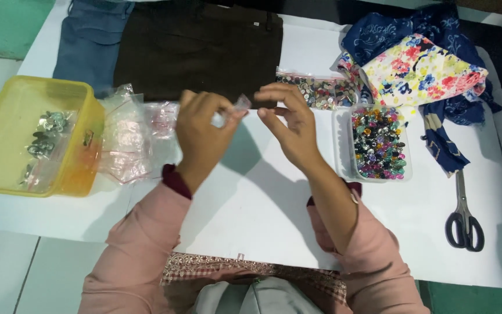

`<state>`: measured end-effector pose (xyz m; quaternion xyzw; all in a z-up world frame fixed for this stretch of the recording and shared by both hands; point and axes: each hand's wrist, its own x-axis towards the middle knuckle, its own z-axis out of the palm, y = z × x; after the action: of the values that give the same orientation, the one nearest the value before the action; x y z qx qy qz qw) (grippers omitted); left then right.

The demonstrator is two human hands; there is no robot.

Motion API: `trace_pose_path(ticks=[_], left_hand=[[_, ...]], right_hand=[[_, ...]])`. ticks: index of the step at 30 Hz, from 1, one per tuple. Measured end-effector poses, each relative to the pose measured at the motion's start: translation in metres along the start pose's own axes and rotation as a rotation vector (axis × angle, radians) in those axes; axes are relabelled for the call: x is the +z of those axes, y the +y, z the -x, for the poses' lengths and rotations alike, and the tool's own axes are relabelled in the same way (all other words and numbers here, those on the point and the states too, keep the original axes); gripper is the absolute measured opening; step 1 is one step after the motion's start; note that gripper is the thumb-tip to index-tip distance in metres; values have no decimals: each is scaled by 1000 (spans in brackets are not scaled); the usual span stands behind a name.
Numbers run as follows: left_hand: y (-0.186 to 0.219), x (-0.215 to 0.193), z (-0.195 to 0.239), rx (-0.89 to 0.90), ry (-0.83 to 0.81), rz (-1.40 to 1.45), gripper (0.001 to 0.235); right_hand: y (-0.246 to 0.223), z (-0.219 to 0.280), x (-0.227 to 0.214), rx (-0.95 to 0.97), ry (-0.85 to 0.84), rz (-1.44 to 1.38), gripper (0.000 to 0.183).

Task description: Sorting small decorative beads by color and packaging them into small plastic zip bags

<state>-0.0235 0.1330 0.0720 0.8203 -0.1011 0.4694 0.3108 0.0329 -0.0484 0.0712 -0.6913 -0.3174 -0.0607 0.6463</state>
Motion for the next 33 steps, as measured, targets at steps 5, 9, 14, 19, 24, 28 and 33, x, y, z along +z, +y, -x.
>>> trace_pose_path(ticks=[5,9,14,19,24,28,33], left_hand=[[18,43,9,73,-36,-65,38],[24,68,22,88,-81,-99,43],[25,78,35,34,-180,-94,49],[29,74,39,-31,-294,-17,80],[10,86,54,-22,-313,-17,74],[3,87,57,15,-285,-18,72],[-5,91,61,-4,-241,11,67]], right_hand=[[2,1,-32,-87,-74,334,10],[11,0,-53,172,-175,493,10],[17,3,-58,273,-215,500,11],[1,-1,-57,214,-208,547,14],[-3,-2,-58,186,-240,557,18],[0,-3,-59,183,-253,550,12],[5,-4,-64,264,-245,478,16]])
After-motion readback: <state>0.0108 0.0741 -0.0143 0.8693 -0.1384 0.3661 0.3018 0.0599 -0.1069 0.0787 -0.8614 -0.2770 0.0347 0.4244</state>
